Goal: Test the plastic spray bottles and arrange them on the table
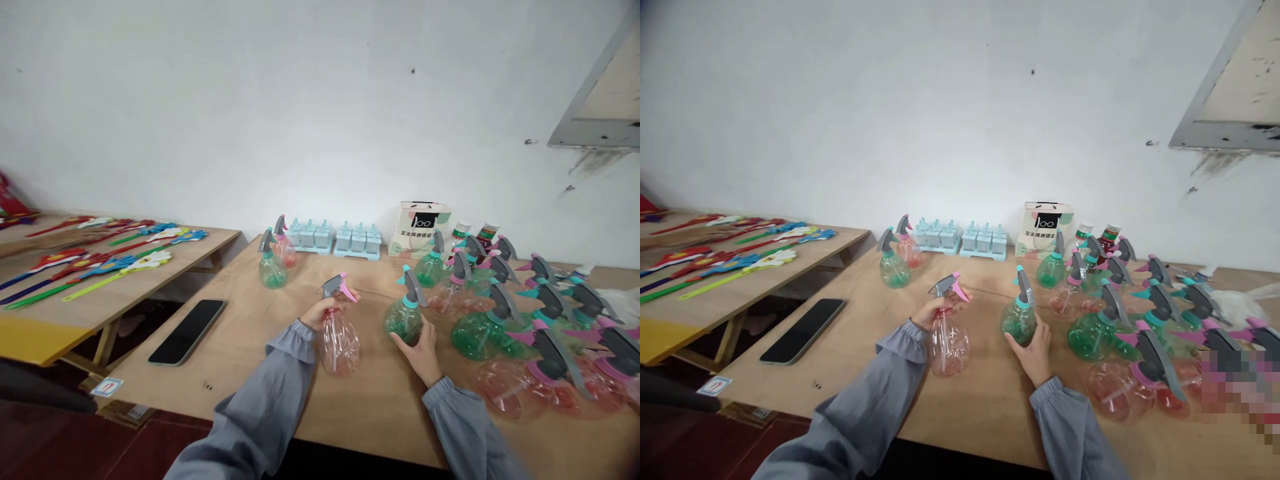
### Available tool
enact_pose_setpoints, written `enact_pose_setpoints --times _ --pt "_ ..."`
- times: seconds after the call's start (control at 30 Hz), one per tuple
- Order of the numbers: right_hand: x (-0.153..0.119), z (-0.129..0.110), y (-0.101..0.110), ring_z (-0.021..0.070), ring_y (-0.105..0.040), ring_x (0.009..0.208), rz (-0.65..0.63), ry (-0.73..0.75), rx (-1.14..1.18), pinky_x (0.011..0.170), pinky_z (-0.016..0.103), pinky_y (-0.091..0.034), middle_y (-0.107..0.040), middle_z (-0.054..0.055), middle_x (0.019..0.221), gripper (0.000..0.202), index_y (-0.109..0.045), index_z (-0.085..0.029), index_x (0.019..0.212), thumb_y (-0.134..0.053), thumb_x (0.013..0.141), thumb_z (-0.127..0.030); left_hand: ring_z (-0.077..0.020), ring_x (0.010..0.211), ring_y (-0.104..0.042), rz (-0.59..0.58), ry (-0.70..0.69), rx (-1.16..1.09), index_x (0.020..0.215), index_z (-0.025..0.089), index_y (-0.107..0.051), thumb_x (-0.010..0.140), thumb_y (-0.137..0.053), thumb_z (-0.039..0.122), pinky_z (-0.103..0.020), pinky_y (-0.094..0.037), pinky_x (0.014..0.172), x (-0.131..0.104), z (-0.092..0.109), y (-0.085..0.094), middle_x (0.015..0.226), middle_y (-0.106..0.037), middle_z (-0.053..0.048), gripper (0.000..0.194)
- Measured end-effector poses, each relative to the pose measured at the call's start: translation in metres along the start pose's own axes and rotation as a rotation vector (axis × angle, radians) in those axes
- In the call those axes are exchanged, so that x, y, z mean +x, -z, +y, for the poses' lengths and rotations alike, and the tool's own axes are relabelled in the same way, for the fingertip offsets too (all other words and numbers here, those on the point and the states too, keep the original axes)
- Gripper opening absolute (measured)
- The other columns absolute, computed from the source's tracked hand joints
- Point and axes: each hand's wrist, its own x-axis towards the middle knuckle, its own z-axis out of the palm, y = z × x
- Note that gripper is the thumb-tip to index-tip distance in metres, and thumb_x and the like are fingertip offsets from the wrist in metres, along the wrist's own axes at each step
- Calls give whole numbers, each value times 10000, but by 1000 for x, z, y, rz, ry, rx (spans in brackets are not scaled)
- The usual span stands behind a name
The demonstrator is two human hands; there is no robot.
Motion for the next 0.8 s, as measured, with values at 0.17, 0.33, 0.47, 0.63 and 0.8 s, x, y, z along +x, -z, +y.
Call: enact_pose_setpoints --times 0.17,0.33,0.47,0.63,0.8 --pt "-1 -1 1 310 -505 1075 -16 19 0 961 498 -401 -532 138 1133 870 -453 -152 1292 -616 674 -743 -142 701 -586 84 -122 -41 724 175 -609 562 -629 224 -298 -469 752 4 -3 6 691 -613 -11 170" --pt "-1 -1 0 310 -502 1075 -18 24 -1 958 495 -401 -535 146 1144 879 -454 -138 1290 -611 676 -748 -142 734 -601 74 -64 -18 877 181 -645 560 -659 227 -249 -426 662 3 -4 9 752 -644 -21 321" --pt "-1 -1 1 310 -501 1082 -24 17 8 968 499 -394 -538 139 1136 870 -457 -145 1285 -618 673 -742 -179 786 -621 40 -31 16 1009 186 -652 574 -681 257 -260 -405 649 0 -4 4 810 -674 -45 442" --pt "0 -1 1 306 -502 1075 -28 -2 22 969 498 -393 -531 134 1133 861 -456 -156 1286 -635 666 -726 -142 633 -529 75 -168 -30 779 169 -642 608 -631 293 -286 -413 619 4 -5 3 646 -579 -17 211" --pt "0 -3 3 308 -497 1088 -35 12 33 973 503 -395 -531 136 1143 845 -455 -152 1289 -638 680 -708 -214 758 -615 187 -224 136 845 175 -676 662 -647 413 -358 -493 723 -2 6 8 781 -684 -61 301"
